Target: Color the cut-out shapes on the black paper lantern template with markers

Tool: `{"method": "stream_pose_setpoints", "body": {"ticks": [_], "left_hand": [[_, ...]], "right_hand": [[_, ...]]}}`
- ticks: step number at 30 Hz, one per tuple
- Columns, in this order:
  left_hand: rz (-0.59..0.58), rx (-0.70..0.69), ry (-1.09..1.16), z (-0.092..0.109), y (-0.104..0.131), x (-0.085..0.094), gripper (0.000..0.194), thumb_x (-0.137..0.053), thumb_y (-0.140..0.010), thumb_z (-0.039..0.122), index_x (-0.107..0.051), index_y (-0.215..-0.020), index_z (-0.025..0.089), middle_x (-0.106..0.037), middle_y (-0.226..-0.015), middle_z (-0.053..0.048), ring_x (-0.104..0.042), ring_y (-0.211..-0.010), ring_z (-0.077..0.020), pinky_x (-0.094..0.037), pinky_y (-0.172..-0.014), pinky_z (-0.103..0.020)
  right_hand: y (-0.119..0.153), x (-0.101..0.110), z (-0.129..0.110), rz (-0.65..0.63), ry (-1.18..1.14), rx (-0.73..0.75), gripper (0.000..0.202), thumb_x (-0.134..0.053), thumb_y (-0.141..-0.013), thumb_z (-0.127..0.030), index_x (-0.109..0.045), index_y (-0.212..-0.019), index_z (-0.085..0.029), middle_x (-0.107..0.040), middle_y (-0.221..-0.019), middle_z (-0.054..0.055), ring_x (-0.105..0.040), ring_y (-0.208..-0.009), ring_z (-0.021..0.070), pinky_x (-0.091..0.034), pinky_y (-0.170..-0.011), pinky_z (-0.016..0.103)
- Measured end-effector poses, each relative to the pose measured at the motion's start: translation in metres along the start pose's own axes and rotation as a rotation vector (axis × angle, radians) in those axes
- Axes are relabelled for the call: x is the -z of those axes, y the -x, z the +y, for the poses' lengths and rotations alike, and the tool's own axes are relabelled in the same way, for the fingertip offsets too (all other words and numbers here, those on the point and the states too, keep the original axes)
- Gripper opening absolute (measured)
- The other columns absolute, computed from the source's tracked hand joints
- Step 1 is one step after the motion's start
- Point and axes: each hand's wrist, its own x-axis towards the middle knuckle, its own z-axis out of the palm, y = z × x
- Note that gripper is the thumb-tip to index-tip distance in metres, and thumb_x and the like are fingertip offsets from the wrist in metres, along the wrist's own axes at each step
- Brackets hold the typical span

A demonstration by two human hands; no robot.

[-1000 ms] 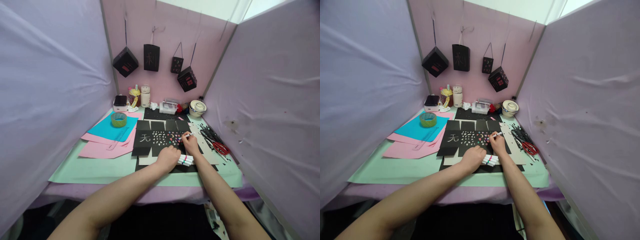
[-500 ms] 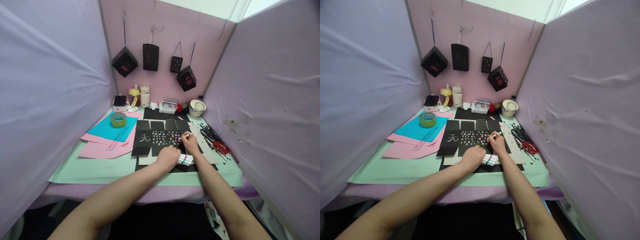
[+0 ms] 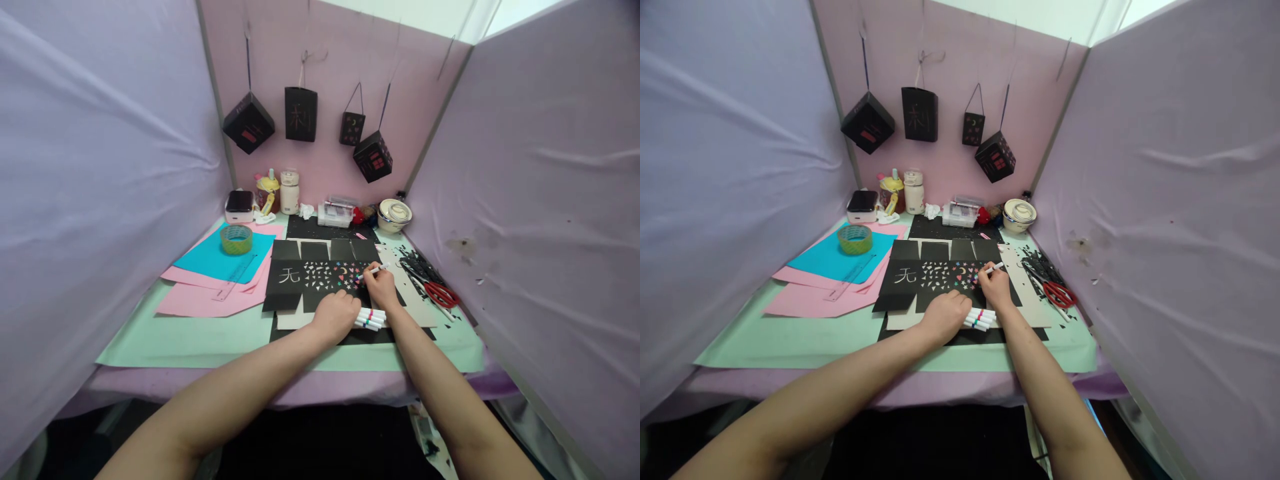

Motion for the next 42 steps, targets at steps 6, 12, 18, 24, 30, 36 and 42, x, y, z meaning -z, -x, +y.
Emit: {"method": "stream_pose_setpoints", "body": {"ticks": [6, 12, 18, 24, 30, 36, 42], "left_hand": [[0.018, 0.001, -0.006, -0.0001, 0.0000, -0.0014, 0.013, -0.042, -0.085, 0.020, -0.053, -0.080, 0.014, -0.057, -0.079, -0.009, -0.049, -0.077, -0.0222, -0.038, -0.061, -0.033], [0.011, -0.005, -0.012, -0.0002, 0.0001, -0.0003, 0.012, -0.043, -0.084, 0.020, -0.053, -0.080, 0.014, -0.058, -0.079, -0.009, -0.049, -0.078, -0.0222, -0.038, -0.061, -0.033], [0.008, 0.000, -0.020, 0.0004, -0.0004, 0.0012, 0.013, -0.043, -0.084, 0.021, -0.053, -0.079, 0.014, -0.058, -0.079, -0.009, -0.050, -0.077, -0.0222, -0.038, -0.060, -0.033], [0.001, -0.001, -0.012, 0.0000, -0.0004, 0.0001, 0.013, -0.044, -0.084, 0.022, -0.053, -0.080, 0.014, -0.058, -0.079, -0.009, -0.050, -0.079, -0.0222, -0.038, -0.061, -0.033], [0.010, -0.001, -0.014, 0.0000, -0.0003, 0.0004, 0.013, -0.043, -0.084, 0.021, -0.053, -0.079, 0.014, -0.058, -0.079, -0.009, -0.050, -0.078, -0.0220, -0.038, -0.061, -0.033], [0.017, -0.006, -0.008, -0.0003, -0.0005, -0.0016, 0.015, -0.044, -0.085, 0.026, -0.053, -0.079, 0.014, -0.058, -0.079, -0.009, -0.050, -0.078, -0.0224, -0.038, -0.061, -0.033], [0.023, -0.003, -0.019, -0.0008, 0.0000, -0.0029, 0.013, -0.044, -0.084, 0.023, -0.052, -0.080, 0.014, -0.058, -0.079, -0.009, -0.049, -0.078, -0.0219, -0.038, -0.060, -0.032]], "right_hand": [[0.0000, -0.0002, 0.0005, -0.002, -0.007, 0.004, 0.017, -0.041, -0.074, -0.026, -0.048, -0.061, -0.020, -0.057, -0.052, -0.001, -0.051, -0.050, 0.0132, -0.036, -0.053, 0.023], [-0.0001, -0.0005, 0.0015, -0.004, -0.010, 0.006, 0.017, -0.041, -0.074, -0.026, -0.048, -0.061, -0.020, -0.056, -0.052, -0.001, -0.050, -0.049, 0.0130, -0.035, -0.051, 0.023], [0.0000, -0.0005, 0.0016, 0.013, 0.004, -0.002, 0.017, -0.041, -0.074, -0.027, -0.049, -0.061, -0.020, -0.055, -0.050, -0.002, -0.050, -0.048, 0.0127, -0.035, -0.051, 0.023], [-0.0001, -0.0007, 0.0013, 0.000, -0.027, -0.021, 0.017, -0.042, -0.073, -0.027, -0.050, -0.061, -0.019, -0.059, -0.053, -0.001, -0.053, -0.051, 0.0133, -0.036, -0.052, 0.023], [0.0005, -0.0001, 0.0015, -0.033, -0.041, 0.006, 0.016, -0.043, -0.074, -0.025, -0.049, -0.061, -0.019, -0.058, -0.053, -0.001, -0.052, -0.051, 0.0128, -0.037, -0.053, 0.023], [0.0004, -0.0002, 0.0012, -0.037, -0.058, 0.005, 0.015, -0.044, -0.076, -0.027, -0.050, -0.064, -0.020, -0.062, -0.057, -0.001, -0.057, -0.056, 0.0139, -0.039, -0.056, 0.023], [-0.0003, -0.0007, 0.0022, -0.045, -0.063, 0.006, 0.016, -0.043, -0.077, -0.027, -0.050, -0.064, -0.020, -0.063, -0.059, 0.000, -0.059, -0.059, 0.0150, -0.041, -0.059, 0.024]]}}
